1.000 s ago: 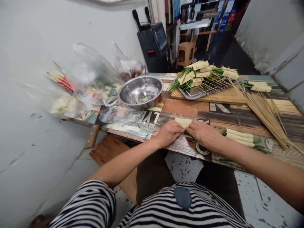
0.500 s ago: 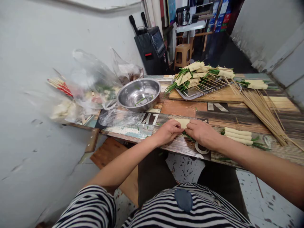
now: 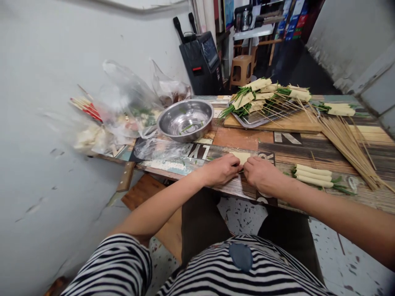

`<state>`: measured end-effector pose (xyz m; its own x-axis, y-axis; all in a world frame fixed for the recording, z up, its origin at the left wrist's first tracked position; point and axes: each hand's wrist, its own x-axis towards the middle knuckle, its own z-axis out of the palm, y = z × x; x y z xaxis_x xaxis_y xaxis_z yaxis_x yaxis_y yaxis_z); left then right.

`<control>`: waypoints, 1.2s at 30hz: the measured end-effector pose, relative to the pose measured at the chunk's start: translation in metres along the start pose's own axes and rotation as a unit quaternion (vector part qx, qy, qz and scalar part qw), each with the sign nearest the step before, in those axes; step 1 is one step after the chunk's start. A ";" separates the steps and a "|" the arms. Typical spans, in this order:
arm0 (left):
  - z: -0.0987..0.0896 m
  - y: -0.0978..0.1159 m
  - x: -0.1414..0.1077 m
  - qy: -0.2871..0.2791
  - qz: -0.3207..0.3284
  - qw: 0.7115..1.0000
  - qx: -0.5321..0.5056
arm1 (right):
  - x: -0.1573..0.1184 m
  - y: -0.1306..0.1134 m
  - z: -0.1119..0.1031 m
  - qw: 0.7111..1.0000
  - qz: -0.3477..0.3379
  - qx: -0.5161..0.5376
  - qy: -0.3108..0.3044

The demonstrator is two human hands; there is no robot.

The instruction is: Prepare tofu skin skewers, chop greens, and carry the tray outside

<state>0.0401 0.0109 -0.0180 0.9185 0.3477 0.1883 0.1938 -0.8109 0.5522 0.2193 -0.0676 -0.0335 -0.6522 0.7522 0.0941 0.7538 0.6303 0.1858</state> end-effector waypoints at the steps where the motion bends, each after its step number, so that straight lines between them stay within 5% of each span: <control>1: 0.000 0.000 -0.001 -0.005 0.007 1.000 -0.002 | 0.000 0.002 0.001 1.000 -0.001 0.010 0.000; 11: 0.014 -0.013 -0.001 0.027 0.047 0.989 0.137 | -0.005 0.011 0.013 0.984 0.089 0.141 0.059; 16: 0.015 -0.016 -0.007 0.087 0.035 0.989 0.119 | 0.001 0.027 0.015 0.915 0.154 0.363 0.079; 23: 0.015 -0.001 -0.006 0.072 0.009 0.978 0.196 | 0.008 0.039 0.015 0.890 0.162 0.425 0.042; 27: 0.012 -0.002 -0.001 0.065 -0.039 0.988 0.137 | 0.011 0.041 0.013 0.884 0.187 0.429 0.003; 30: 0.004 -0.005 0.008 0.020 -0.086 0.993 0.073 | 0.010 0.038 0.009 0.913 0.165 0.374 -0.006; 33: -0.004 -0.005 0.016 -0.014 -0.120 0.992 0.029 | 0.005 0.027 0.007 0.966 0.098 0.229 0.070; 36: -0.009 -0.007 0.022 -0.032 -0.137 0.990 0.008 | -0.002 0.015 0.011 0.985 0.017 0.104 0.138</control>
<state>0.0558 0.0278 -0.0106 0.8506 0.5255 -0.0184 0.4431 -0.6975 0.5631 0.2326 -0.0578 -0.0417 -0.6012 0.7108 0.3651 0.7572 0.6528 -0.0240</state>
